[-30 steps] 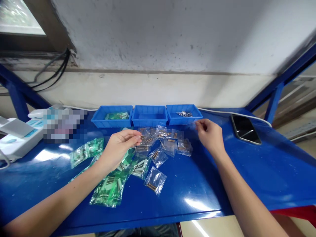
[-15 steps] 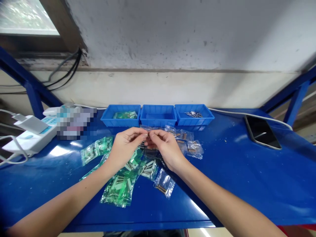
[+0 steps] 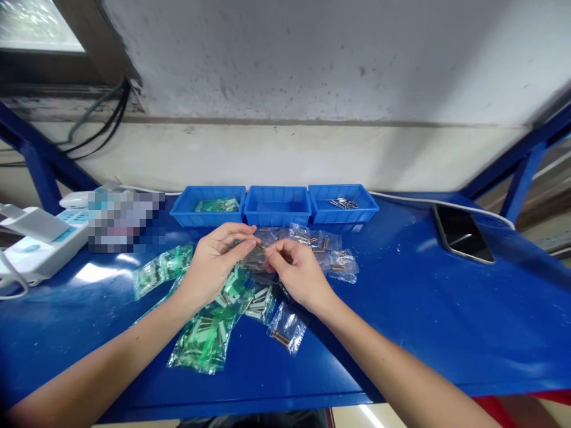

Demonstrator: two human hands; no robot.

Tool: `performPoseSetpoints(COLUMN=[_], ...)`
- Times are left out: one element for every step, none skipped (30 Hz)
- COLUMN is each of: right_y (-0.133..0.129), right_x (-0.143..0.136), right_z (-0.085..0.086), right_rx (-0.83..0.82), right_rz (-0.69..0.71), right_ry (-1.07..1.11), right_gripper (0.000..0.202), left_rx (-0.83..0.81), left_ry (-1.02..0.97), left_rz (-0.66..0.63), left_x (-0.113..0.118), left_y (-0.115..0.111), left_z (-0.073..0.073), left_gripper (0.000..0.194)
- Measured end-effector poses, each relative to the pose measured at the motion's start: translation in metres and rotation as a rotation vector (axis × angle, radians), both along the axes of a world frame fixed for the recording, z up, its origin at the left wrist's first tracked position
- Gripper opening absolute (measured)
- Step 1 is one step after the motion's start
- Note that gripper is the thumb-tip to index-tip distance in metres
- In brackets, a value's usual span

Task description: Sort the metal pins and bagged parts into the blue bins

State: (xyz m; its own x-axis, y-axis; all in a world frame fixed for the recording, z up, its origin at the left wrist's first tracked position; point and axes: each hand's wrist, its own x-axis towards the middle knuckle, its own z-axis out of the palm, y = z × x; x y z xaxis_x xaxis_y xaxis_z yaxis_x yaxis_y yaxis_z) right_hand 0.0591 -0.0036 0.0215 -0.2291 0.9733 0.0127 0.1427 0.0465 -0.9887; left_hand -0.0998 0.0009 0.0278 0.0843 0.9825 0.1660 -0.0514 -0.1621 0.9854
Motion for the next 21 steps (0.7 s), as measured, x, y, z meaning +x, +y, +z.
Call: performPoseSetpoints(right_y=[0.0,-0.001,-0.002,-0.003,-0.004,-0.006,-0.007,-0.009,-0.01,-0.011,-0.012,-0.012,-0.012,-0.011,-0.01,-0.009,-0.008,-0.006,-0.005,-0.004,-0.003], right_x=[0.0,0.0,-0.001,-0.001,-0.001,-0.002,-0.002,-0.003,-0.003,-0.004,-0.004,-0.005,-0.005,-0.004,-0.004,-0.003,-0.002,-0.002,-0.001,-0.001,-0.001], right_z=[0.0,-0.001,-0.001,-0.001,-0.002,-0.002,-0.002,-0.002,-0.002,-0.003,-0.004,-0.004,-0.005,-0.005,-0.005,-0.004,-0.003,-0.002,-0.002,-0.001,-0.001], right_rx=[0.0,0.008,0.029,0.067,0.122,0.189,0.258,0.317,0.359,0.381,0.386,0.38,0.367,0.352,0.331,0.301,0.265,0.228,0.193,0.169,0.158], right_rz=[0.021,0.019,-0.005,-0.043,-0.08,-0.107,-0.121,-0.125,-0.125,-0.128,-0.139,-0.156,-0.175,-0.196,-0.215,-0.232,-0.245,-0.251,-0.248,-0.236,-0.219], right_ry=[0.01,0.023,0.035,0.04,0.033,0.01,-0.027,-0.068,-0.106,-0.133,-0.147,-0.148,-0.144,-0.138,-0.13,-0.115,-0.091,-0.063,-0.034,-0.015,-0.01], right_gripper=[0.023,0.021,0.018,0.017,0.019,0.023,0.026,0.028,0.027,0.025,0.022,0.019,0.016,0.015,0.014,0.014,0.015,0.016,0.016,0.017,0.017], left_rx=[-0.029,-0.06,-0.086,-0.102,-0.107,-0.103,-0.093,-0.084,-0.078,-0.071,-0.062,-0.051,-0.042,-0.034,-0.026,-0.024,-0.026,-0.028,-0.026,-0.022,-0.017], left_ry=[-0.024,-0.047,-0.064,-0.074,-0.078,-0.08,-0.081,-0.082,-0.085,-0.087,-0.087,-0.083,-0.075,-0.062,-0.048,-0.035,-0.022,-0.011,-0.004,0.002,0.006], left_rz=[-0.024,-0.039,-0.041,-0.029,-0.007,0.018,0.037,0.044,0.038,0.026,0.012,-0.002,-0.013,-0.02,-0.022,-0.022,-0.017,-0.006,0.013,0.032,0.047], left_x=[0.001,0.002,0.003,0.003,0.004,0.004,0.004,0.004,0.004,0.005,0.005,0.006,0.006,0.006,0.006,0.006,0.005,0.004,0.003,0.002,0.002], left_y=[-0.001,-0.001,-0.001,-0.001,-0.001,0.0,0.0,0.0,0.0,0.0,0.0,-0.001,-0.002,-0.002,-0.003,-0.003,-0.002,-0.002,-0.001,0.0,0.001], left_z=[0.0,-0.001,-0.002,-0.002,-0.003,-0.003,-0.004,-0.004,-0.004,-0.005,-0.005,-0.005,-0.006,-0.005,-0.005,-0.005,-0.004,-0.004,-0.004,-0.004,-0.004], left_gripper=[0.012,0.01,0.009,0.009,0.008,0.007,0.007,0.006,0.006,0.005,0.005,0.005,0.005,0.006,0.006,0.008,0.012,0.015,0.018,0.019,0.018])
